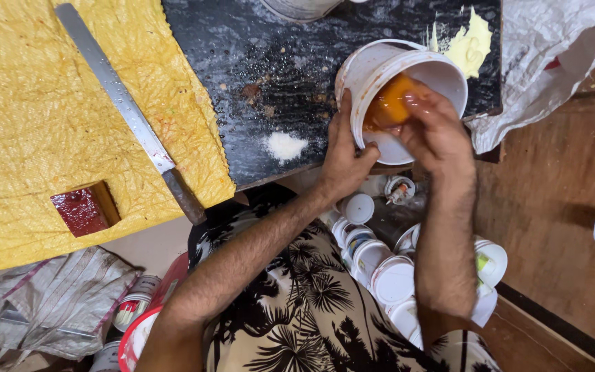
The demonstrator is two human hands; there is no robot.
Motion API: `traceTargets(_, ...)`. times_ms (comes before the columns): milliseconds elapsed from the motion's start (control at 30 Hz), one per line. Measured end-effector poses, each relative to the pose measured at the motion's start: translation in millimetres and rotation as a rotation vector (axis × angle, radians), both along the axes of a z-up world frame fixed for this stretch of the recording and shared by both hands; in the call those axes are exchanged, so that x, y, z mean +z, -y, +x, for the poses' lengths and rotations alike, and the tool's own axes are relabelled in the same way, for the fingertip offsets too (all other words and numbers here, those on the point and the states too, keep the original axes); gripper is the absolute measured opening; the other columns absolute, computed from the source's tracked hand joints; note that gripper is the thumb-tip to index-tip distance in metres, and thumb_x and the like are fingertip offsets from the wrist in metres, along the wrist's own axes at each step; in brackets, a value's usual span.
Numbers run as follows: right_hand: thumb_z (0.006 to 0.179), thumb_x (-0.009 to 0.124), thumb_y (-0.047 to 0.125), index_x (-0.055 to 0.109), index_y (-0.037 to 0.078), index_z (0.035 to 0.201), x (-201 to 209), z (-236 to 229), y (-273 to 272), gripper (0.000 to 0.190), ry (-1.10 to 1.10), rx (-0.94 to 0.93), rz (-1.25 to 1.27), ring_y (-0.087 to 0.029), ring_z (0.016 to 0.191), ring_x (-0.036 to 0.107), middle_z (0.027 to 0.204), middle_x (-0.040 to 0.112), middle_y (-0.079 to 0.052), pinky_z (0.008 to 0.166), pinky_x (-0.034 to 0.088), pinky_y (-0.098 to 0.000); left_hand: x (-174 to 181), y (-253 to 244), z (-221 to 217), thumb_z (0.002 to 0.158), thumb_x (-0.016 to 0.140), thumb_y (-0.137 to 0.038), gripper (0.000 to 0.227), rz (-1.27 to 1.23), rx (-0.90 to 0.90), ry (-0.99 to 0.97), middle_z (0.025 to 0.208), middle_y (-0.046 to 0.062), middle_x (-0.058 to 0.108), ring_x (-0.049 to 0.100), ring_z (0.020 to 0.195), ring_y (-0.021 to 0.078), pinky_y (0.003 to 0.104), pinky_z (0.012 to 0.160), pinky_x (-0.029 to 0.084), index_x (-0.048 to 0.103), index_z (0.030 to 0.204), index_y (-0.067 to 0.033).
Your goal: The person repeatedly dips a sponge into a bucket of orange liquid and wipes it onto a rectangular tray of red grid-shaped items. The person also pours liquid between containers, wipes the work surface with a cloth, and uses a metal spatula to scrape residue.
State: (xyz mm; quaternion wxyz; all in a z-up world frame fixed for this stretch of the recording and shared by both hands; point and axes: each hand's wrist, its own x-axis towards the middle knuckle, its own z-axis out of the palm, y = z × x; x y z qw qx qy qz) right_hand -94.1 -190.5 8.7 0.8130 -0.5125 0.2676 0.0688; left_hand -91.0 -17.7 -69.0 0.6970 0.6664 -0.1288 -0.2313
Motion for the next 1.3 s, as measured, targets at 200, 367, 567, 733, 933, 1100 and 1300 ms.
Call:
traceTargets(200,0.105,0.067,0.027,0.048,0.000,0.153,40,2,8,0.058,0.199,0.003,0.161,-0.032,0.135,0.059,0.146,0.059,-0.015,0.117,0.049,-0.0539,9,6,25,0.088,0.068,-0.013,0.102,0.042,-0.047,-0.118,0.157,0.033,0.028,0.034,0.146,0.0422,0.047,0.121,0.034,-0.001,0.162,0.0004)
traceTargets(367,0.107,0.067,0.027,0.046,0.002,0.154,67,22,11,0.058,0.212,-0.040,0.189,-0.032,0.138,0.055,0.149,0.056,-0.014,0.120,0.045,-0.0552,16,13,56,0.088,0.067,-0.028,0.103,0.000,-0.104,-0.292,0.145,0.032,0.048,0.058,0.130,0.0359,0.042,0.109,0.051,-0.001,0.158,0.0049)
traceTargets(567,0.109,0.069,0.030,0.046,0.003,0.149,120,24,21,0.054,0.373,0.071,0.124,-0.028,0.133,0.050,0.142,0.051,-0.014,0.117,0.042,-0.0522,32,-49,54,0.103,0.066,-0.043,0.087,0.085,-0.225,-0.034,0.157,0.035,0.039,0.048,0.143,0.0399,0.048,0.115,0.041,0.022,0.159,0.0075)
traceTargets(733,0.104,0.071,0.047,0.050,0.009,0.148,138,10,31,0.061,0.505,0.075,-0.059,-0.025,0.127,0.053,0.134,0.052,-0.010,0.112,0.050,-0.0501,63,-191,42,0.098,0.061,-0.046,0.071,0.126,-0.132,-0.131,0.145,0.015,0.060,0.067,0.121,0.0263,0.042,0.100,0.058,0.044,0.152,-0.0049)
traceTargets(933,0.099,0.072,0.047,0.055,0.006,0.138,43,37,14,0.059,0.424,-0.185,0.527,-0.028,0.116,0.057,0.131,0.058,-0.016,0.099,0.053,-0.0401,106,-360,29,0.110,0.057,0.000,0.040,0.151,0.648,-0.082,0.136,0.014,0.065,0.069,0.114,0.0241,0.034,0.092,0.058,0.052,0.149,0.0003)
traceTargets(1100,0.094,0.076,0.041,0.059,0.008,0.134,-10,47,20,0.054,0.058,-0.486,0.529,-0.040,0.127,0.059,0.137,0.063,-0.019,0.108,0.053,-0.0544,86,-456,16,0.112,0.054,-0.008,0.020,0.241,1.001,-0.110,0.120,0.005,0.065,0.068,0.099,0.0159,0.026,0.079,0.054,0.054,0.132,-0.0068)
traceTargets(1300,0.099,0.079,0.040,0.053,0.013,0.143,55,28,51,0.059,0.243,-0.308,0.239,-0.032,0.133,0.055,0.143,0.058,-0.012,0.110,0.049,-0.0496,21,-521,8,0.116,0.054,-0.006,0.025,0.127,0.932,-0.150,0.129,0.008,0.067,0.071,0.105,0.0187,0.028,0.082,0.055,0.055,0.141,-0.0072)
